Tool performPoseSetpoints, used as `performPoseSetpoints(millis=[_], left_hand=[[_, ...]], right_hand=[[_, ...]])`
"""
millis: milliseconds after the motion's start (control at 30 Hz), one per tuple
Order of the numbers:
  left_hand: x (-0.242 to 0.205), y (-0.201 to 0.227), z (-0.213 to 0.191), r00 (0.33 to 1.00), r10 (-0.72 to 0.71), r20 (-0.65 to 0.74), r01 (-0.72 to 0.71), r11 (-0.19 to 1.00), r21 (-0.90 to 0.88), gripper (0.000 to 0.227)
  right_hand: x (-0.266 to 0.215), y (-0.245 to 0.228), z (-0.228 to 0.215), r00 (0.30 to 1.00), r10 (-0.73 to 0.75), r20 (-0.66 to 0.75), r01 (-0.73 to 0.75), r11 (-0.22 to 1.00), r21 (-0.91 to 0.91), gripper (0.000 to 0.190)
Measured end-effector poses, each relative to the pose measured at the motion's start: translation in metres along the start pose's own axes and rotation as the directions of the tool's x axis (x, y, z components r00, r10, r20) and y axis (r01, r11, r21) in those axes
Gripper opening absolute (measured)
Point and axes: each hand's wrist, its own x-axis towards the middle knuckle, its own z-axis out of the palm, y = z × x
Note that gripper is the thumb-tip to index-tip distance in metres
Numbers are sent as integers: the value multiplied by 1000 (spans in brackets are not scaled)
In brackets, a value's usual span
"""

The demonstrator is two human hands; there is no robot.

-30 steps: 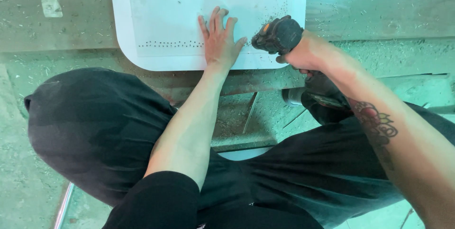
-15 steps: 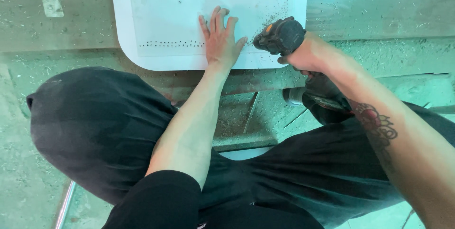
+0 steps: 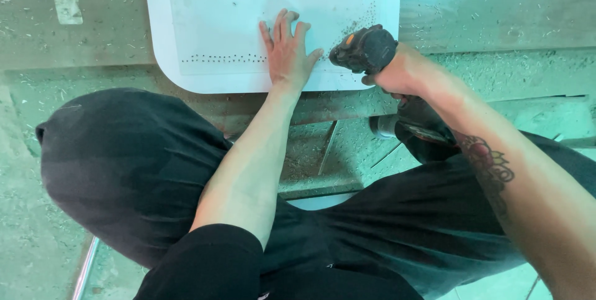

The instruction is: Drilling multiple holes into a panel using a template and a power drill

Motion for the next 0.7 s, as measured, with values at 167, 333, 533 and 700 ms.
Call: performPoseSetpoints(millis=[167,333,533,700], left_hand=[[0,0,-1,1000,-5,11,5,1000,14,57],[1,-1,4,1000,-13,1,13,1000,20,57],[1,0,3,1000,-19,15,18,999,30,57],[0,-2,1,1000,-3,2,3,1000,26,58]], right_hand=[[-2,0,1,1000,-6,1,6,1000,-1,20],[-5,-2,4,1000,-15,3,15,1000,4,21],[-7,-5,3,1000,-18,-8,18,1000,13,23],[-8,2,6,1000,-25,-18,25,999,26,24]])
